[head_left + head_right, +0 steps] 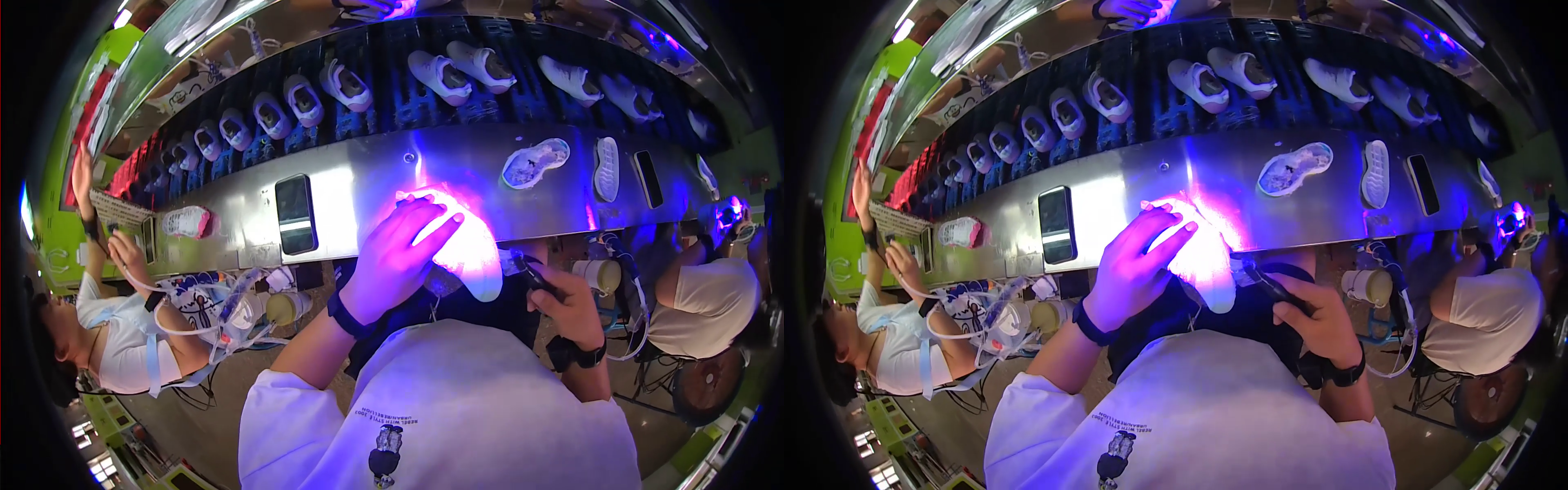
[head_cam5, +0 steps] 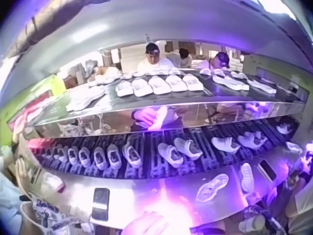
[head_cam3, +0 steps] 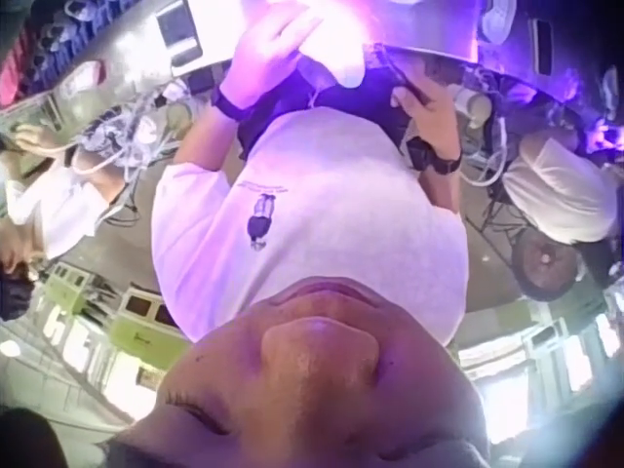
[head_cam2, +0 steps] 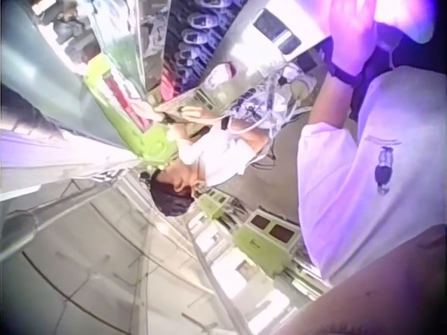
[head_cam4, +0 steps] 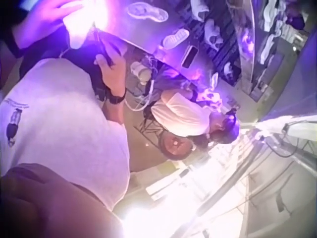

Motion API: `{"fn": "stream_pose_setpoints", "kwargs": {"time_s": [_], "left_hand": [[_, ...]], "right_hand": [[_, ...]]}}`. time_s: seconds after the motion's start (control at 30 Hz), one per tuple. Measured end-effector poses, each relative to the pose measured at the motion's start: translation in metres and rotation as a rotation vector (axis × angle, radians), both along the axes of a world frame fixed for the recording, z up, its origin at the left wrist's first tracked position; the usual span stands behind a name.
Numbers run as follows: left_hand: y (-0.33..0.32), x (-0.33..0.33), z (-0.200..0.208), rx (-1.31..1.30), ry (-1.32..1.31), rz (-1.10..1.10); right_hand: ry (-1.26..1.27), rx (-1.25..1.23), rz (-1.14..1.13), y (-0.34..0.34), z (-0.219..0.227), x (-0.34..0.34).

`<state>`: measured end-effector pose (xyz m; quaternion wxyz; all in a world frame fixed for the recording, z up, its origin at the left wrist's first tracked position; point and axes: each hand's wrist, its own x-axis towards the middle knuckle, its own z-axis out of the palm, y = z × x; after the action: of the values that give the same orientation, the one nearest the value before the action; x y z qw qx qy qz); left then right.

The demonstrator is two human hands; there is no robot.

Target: Glue and assemble shoe components at a factory workstation.

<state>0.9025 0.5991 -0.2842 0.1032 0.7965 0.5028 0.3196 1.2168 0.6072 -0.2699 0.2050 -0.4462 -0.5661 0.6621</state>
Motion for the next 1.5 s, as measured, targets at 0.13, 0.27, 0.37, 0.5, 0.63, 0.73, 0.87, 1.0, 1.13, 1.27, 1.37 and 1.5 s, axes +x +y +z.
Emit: {"fn": "stream_pose_setpoints", "kwargs": {"time_s": [0.13,0.27,0.37,0.5,0.63,0.73,0.87,1.0,1.13,1.27,1.37,1.5], "left_hand": [[-0.007,-0.006,-0.005,-0.044,-0.013,0.045],[-0.014,-0.012,-0.003,-0.118,-0.008,0.113],[-0.020,-0.016,-0.002,-0.145,0.006,0.158],[-0.022,-0.023,0.008,-0.261,0.002,0.191],[-0.024,-0.029,0.005,-0.352,-0.095,0.203],[-0.022,-0.033,0.007,-0.465,-0.187,0.165],[-0.014,-0.036,0.012,-0.503,-0.280,0.098],[-0.001,-0.035,0.016,-0.527,-0.321,-0.018],[0.016,-0.029,0.017,-0.650,-0.286,-0.113],[0.025,-0.020,0.009,-0.691,-0.329,-0.141],[0.034,-0.014,0.011,-0.837,-0.311,-0.171],[0.028,-0.004,0.006,-0.922,-0.469,-0.096]], "right_hand": [[0.003,-0.010,-0.004,-0.018,-0.005,0.001],[0.002,-0.036,-0.053,-0.029,-0.003,-0.008],[-0.087,0.006,-0.092,-0.028,0.008,-0.019],[-0.317,0.210,0.022,-0.011,0.022,-0.028],[-0.384,0.481,0.160,0.004,0.035,-0.031],[-0.387,0.529,0.198,0.013,0.040,-0.032],[-0.400,0.557,0.238,0.023,0.043,-0.030],[-0.358,0.614,0.192,0.031,0.040,-0.030],[-0.345,0.605,0.139,0.039,0.029,-0.020],[-0.321,0.542,0.074,0.046,0.019,-0.013],[-0.282,0.533,0.047,0.050,0.008,-0.007],[-0.112,0.230,-0.096,0.042,-0.003,-0.009]]}}
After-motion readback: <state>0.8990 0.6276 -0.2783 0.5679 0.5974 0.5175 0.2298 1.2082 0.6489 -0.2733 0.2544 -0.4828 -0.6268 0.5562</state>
